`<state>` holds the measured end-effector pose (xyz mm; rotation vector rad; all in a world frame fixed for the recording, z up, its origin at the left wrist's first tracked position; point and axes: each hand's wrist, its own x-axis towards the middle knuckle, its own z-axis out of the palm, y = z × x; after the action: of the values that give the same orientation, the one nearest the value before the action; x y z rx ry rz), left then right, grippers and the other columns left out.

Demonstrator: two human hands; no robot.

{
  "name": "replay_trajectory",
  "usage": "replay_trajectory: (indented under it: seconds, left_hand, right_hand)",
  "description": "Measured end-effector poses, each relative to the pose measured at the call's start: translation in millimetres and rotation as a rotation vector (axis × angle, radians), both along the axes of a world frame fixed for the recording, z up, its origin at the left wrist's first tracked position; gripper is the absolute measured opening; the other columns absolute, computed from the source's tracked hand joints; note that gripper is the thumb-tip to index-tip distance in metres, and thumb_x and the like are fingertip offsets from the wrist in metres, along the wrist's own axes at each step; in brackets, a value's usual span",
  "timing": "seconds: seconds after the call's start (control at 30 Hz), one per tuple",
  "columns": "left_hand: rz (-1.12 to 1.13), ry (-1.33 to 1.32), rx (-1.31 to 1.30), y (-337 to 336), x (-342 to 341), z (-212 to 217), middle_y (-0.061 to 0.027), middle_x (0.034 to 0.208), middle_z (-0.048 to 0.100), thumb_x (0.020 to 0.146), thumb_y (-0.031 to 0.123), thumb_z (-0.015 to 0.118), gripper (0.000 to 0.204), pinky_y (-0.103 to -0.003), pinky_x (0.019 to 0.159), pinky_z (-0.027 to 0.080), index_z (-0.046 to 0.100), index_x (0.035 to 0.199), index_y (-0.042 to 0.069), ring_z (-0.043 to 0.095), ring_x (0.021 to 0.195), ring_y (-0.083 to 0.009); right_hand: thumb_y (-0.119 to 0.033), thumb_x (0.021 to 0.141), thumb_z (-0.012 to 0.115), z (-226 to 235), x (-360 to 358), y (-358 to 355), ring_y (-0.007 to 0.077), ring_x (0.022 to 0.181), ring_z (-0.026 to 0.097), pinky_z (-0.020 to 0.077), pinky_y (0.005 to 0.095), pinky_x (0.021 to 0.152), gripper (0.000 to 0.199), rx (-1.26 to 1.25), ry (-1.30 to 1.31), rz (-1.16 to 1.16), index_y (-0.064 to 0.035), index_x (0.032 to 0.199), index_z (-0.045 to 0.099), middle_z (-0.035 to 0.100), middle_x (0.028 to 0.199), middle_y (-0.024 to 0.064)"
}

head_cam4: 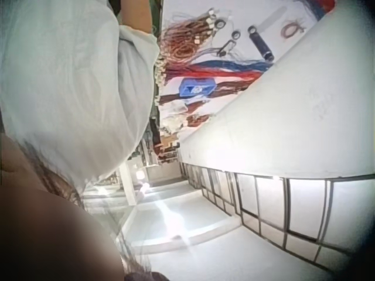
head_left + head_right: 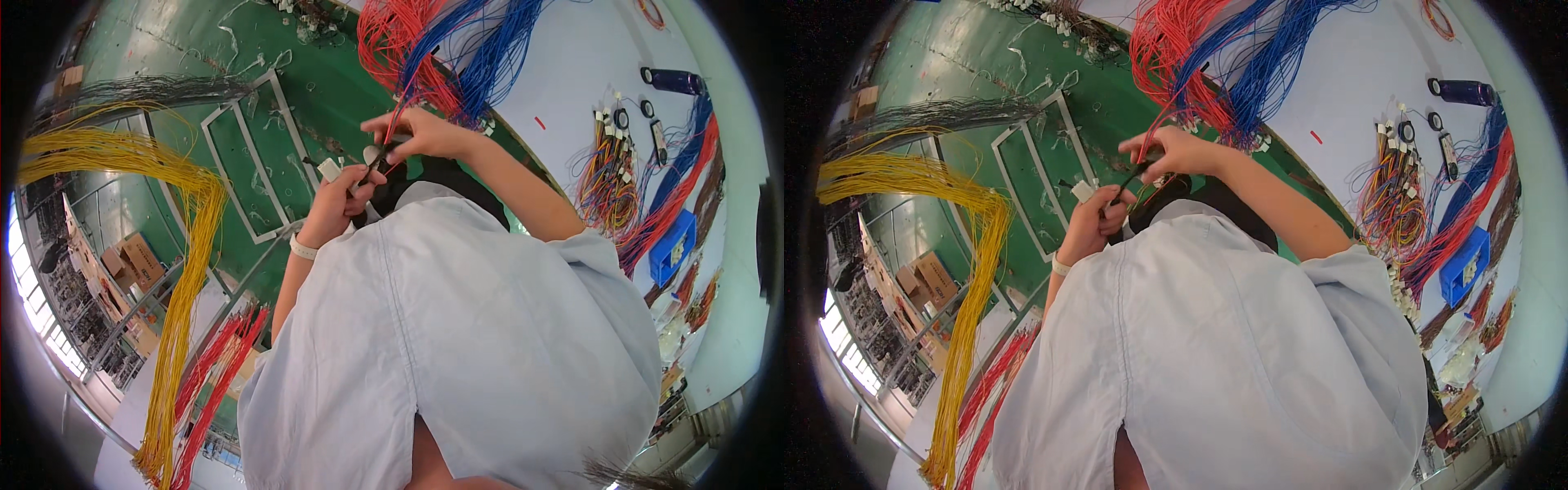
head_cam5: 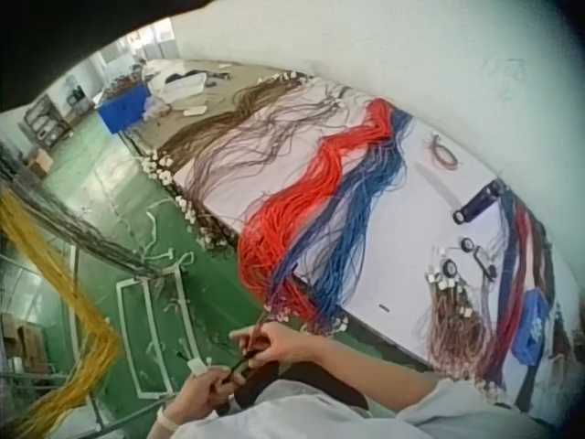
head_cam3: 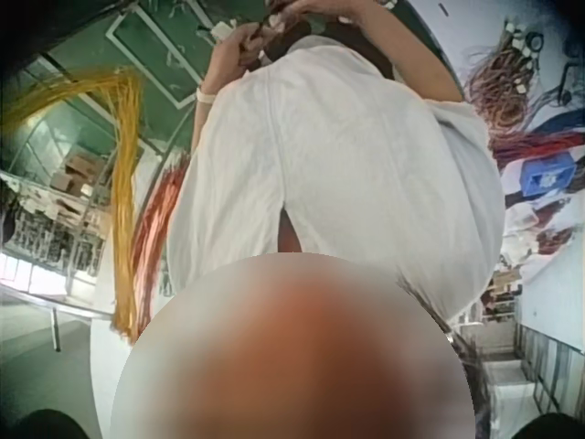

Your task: Organizing and bundling various colored electrical wires using adhesive tape at a factory assembly station.

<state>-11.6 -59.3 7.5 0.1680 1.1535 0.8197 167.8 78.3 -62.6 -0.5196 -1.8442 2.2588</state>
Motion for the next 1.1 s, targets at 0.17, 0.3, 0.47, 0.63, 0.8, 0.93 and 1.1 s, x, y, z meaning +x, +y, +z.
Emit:
replay_trajectory:
  seconds: [0.17, 0.3, 0.47, 0.63, 0.8, 0.93, 1.1]
  left_hand:
    - [0.042, -0.125, -0.035, -0.1, -5.3, -6.9, 0.0079, 0.058, 0.035, 0.096, 0.023, 0.041, 0.030, -0.020, 0.042, 0.018, 0.060, 0.087, 0.001, 0.022, 0.045, -0.0028]
    - [0.158, -0.360, -0.048, -0.7, -14.2, -12.9, 0.0089, 0.057, 0.033, 0.097, 0.024, 0.040, 0.028, -0.019, 0.039, 0.020, 0.057, 0.087, 0.004, 0.024, 0.044, -0.0027]
    - [0.209, -0.576, -0.012, -1.0, -21.3, -22.6, 0.0090, 0.056, 0.033, 0.098, 0.024, 0.039, 0.027, -0.019, 0.037, 0.021, 0.056, 0.087, 0.006, 0.025, 0.043, -0.0023]
    - [0.106, -0.055, -0.006, 4.9, -20.4, -9.1, 0.0073, 0.054, 0.034, 0.096, 0.021, 0.040, 0.031, -0.020, 0.040, 0.019, 0.059, 0.083, 0.001, 0.023, 0.044, -0.0033]
    - [-0.029, 0.167, 0.051, 8.8, -6.0, 6.9, 0.0065, 0.053, 0.036, 0.094, 0.020, 0.044, 0.030, -0.022, 0.042, 0.017, 0.061, 0.080, 0.000, 0.023, 0.044, -0.0035]
    - [-0.074, 0.122, 0.034, 12.9, 3.9, 11.6, 0.0061, 0.052, 0.037, 0.093, 0.020, 0.047, 0.028, -0.022, 0.043, 0.017, 0.062, 0.079, 0.000, 0.025, 0.044, -0.0030]
    - [-0.066, 0.133, 0.042, 10.9, -2.6, 17.5, 0.0056, 0.052, 0.039, 0.093, 0.020, 0.048, 0.028, -0.021, 0.043, 0.018, 0.062, 0.079, 0.000, 0.026, 0.044, -0.0027]
  right_hand:
    - [-0.006, 0.078, 0.069, -18.5, -18.4, -1.6, 0.0201, 0.101, 0.064, 0.0491, 0.0299, 0.089, 0.039, 0.003, -0.237, -0.169, 0.0039, 0.114, 0.058, 0.063, 0.104, 0.0123]
    - [-0.012, 0.084, 0.060, -19.3, -20.8, 3.4, 0.0246, 0.096, 0.065, 0.0515, 0.0368, 0.090, 0.031, -0.571, 0.002, -0.137, 0.0087, 0.108, 0.059, 0.063, 0.109, 0.0204]
    - [-0.038, 0.091, 0.049, 11.7, -20.3, 18.0, 0.0301, 0.107, 0.060, 0.0481, 0.0396, 0.093, 0.052, -1.125, 0.082, -0.167, 0.0069, 0.115, 0.057, 0.061, 0.116, 0.0209]
    - [-0.023, 0.086, 0.062, 9.0, -8.5, 15.3, 0.0254, 0.111, 0.056, 0.0444, 0.0343, 0.096, 0.031, -0.998, 0.078, -0.022, 0.0000, 0.107, 0.061, 0.059, 0.119, 0.0177]
    - [-0.004, 0.073, 0.071, 6.0, 7.6, 17.4, 0.0189, 0.113, 0.053, 0.0426, 0.0314, 0.095, 0.044, -0.395, -0.054, 0.043, 0.0022, 0.115, 0.060, 0.058, 0.120, 0.0113]
    - [-0.010, 0.076, 0.073, -38.9, -9.3, 5.0, 0.0173, 0.108, 0.057, 0.0449, 0.0300, 0.093, 0.043, 0.373, -0.017, -0.481, 0.0040, 0.115, 0.059, 0.061, 0.115, 0.0106]
    - [-0.017, 0.087, 0.058, -15.4, -2.1, 19.4, 0.0266, 0.101, 0.063, 0.0496, 0.0362, 0.091, 0.032, -0.656, 0.008, -0.199, 0.0038, 0.111, 0.057, 0.064, 0.110, 0.0146]
